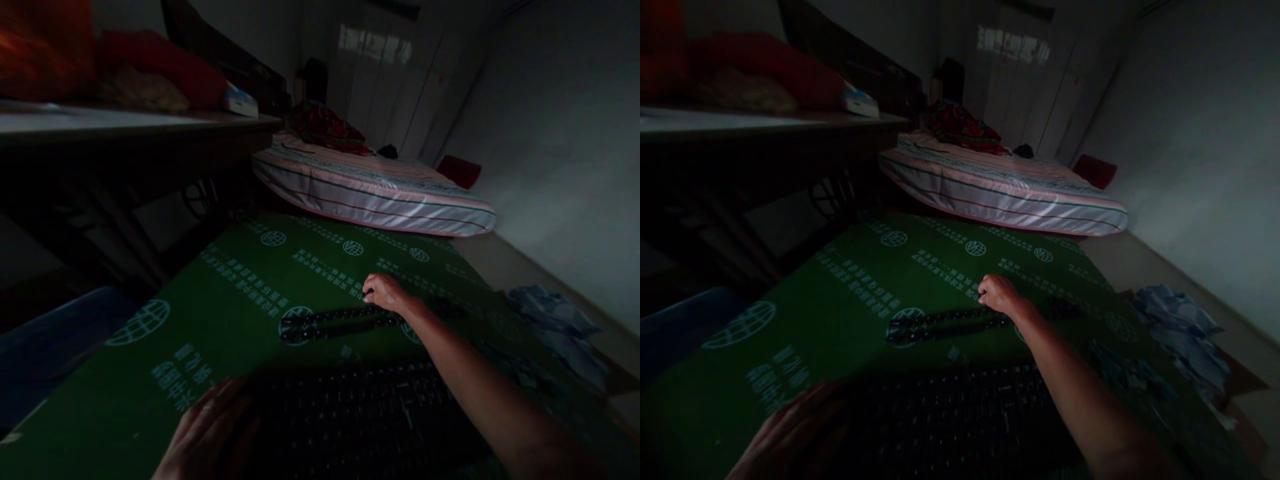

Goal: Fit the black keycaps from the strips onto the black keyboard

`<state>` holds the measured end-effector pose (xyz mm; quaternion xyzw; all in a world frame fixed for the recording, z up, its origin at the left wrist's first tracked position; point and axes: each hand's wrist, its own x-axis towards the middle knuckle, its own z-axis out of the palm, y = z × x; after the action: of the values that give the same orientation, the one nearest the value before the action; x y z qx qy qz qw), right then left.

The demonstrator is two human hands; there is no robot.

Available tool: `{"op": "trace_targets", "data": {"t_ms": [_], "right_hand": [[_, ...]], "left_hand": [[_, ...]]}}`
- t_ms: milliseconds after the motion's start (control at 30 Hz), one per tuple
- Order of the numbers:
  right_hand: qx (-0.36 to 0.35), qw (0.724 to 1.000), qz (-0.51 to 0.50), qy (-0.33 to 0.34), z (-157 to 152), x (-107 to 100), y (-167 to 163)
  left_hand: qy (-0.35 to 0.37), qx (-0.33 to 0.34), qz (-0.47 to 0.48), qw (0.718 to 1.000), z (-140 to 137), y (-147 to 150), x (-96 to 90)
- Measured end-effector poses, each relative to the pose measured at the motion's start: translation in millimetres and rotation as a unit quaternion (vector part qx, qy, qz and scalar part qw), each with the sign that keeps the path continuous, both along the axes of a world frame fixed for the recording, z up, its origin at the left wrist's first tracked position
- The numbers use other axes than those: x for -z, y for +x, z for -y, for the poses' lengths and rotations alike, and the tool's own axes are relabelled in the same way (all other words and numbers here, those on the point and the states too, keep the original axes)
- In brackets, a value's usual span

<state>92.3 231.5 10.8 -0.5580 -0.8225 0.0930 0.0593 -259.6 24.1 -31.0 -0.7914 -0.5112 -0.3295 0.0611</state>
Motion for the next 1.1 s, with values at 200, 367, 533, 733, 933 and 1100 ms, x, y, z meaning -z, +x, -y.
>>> {"op": "trace_targets", "data": {"t_ms": [200,367,533,733,933,1100], "right_hand": [[-0.018,1.0,-0.022,0.004,-6,8,7],[-0.041,0.998,-0.045,0.019,-7,5,7],[-0.058,0.995,-0.07,0.038,22,-18,0],[-0.194,0.97,-0.134,0.059,120,-38,-21],[-0.193,0.971,-0.132,0.044,195,-26,-33],[-0.172,0.975,-0.131,0.045,211,-21,-35]], "left_hand": [[-0.037,0.0,0.027,0.999,2,15,-21.4],[-0.074,0.002,0.029,0.997,4,23,-31.3],[-0.081,0.0,0.038,0.996,5,26,-34.7],[-0.092,-0.018,0.039,0.995,5,30,-36.5],[-0.104,-0.026,0.044,0.993,6,34,-39.4],[-0.115,-0.036,0.046,0.992,6,36,-39.5]]}}
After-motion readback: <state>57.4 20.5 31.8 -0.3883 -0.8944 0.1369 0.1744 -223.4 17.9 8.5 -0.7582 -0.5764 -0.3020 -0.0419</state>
